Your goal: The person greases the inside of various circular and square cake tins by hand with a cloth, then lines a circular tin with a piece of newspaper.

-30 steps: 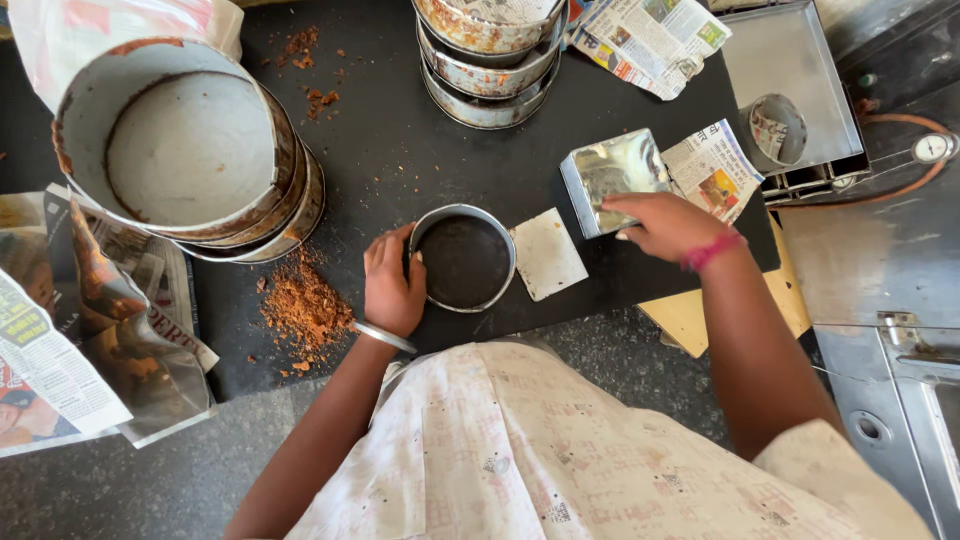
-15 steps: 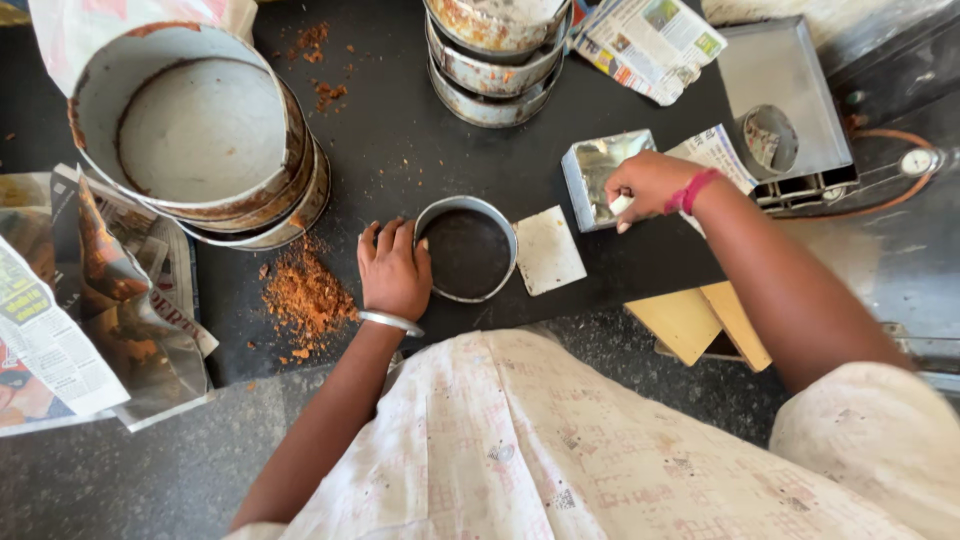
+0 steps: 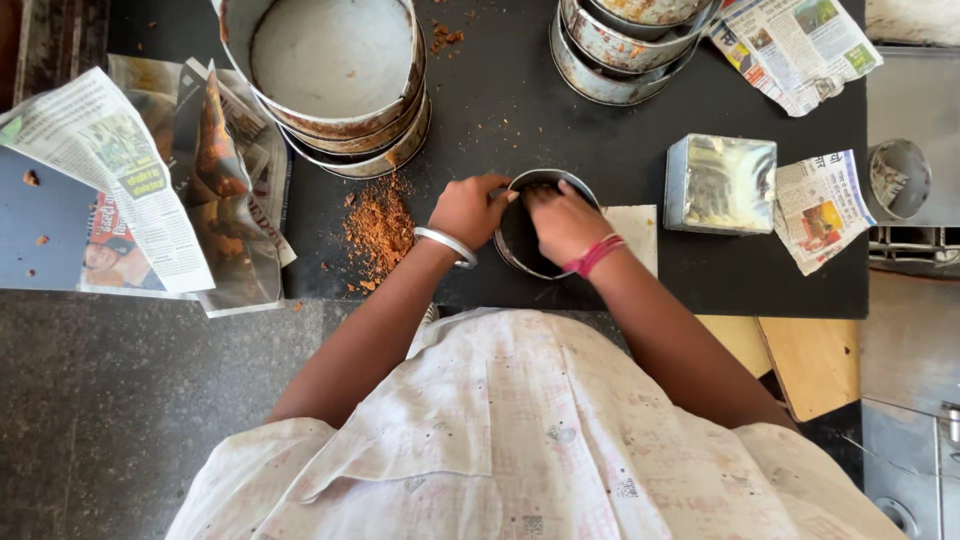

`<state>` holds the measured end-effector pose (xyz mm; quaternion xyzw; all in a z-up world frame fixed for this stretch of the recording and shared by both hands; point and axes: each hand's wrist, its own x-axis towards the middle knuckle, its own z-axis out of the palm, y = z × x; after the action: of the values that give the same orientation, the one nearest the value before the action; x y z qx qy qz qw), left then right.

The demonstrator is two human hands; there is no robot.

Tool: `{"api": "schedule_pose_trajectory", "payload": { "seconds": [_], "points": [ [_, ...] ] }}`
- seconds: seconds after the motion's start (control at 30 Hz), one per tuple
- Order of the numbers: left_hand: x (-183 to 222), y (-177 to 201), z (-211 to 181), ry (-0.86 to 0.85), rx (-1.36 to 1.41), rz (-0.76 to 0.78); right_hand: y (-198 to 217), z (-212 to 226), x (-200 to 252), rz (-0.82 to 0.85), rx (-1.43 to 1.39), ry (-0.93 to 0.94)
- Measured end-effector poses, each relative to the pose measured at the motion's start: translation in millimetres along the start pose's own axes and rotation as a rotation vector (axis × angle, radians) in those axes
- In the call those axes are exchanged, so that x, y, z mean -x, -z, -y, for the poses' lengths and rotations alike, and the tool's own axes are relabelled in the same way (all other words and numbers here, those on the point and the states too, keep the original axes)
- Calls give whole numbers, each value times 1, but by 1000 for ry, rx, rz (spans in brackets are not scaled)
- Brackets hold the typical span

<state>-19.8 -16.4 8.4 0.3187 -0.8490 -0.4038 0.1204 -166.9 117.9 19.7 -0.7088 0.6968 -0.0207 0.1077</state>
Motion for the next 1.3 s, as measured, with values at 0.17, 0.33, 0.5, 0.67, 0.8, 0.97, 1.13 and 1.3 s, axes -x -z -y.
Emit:
{"api": "schedule_pose_trajectory", "payload": {
  "seconds": [0.17, 0.33, 0.5, 0.67, 0.8, 0.97, 1.13, 1.3],
  "points": [
    [-8, -2, 5, -33, -47, 44, -1, 21, 26, 194, -101, -1],
    [-5, 6, 0, 35, 8, 97, 27, 14, 19, 563, -110, -273],
    [-7, 7, 1, 38, 8, 163, -24, -5, -2, -125, -78, -5],
    [-8, 2, 8, 4, 6, 117, 4, 22, 34, 517, -30, -231],
    [-8, 0, 9, -55, -40, 76, 17, 7, 22, 432, -105, -324],
    [-7, 3, 4, -30, -28, 97, -23, 22, 15, -155, 122, 22],
    [-6, 9, -4, 17, -123, 157, 35, 31, 39, 343, -162, -251],
    [-2, 11, -11, -154, -213, -41, 48, 18, 49, -4, -600, -497]
  ]
}}
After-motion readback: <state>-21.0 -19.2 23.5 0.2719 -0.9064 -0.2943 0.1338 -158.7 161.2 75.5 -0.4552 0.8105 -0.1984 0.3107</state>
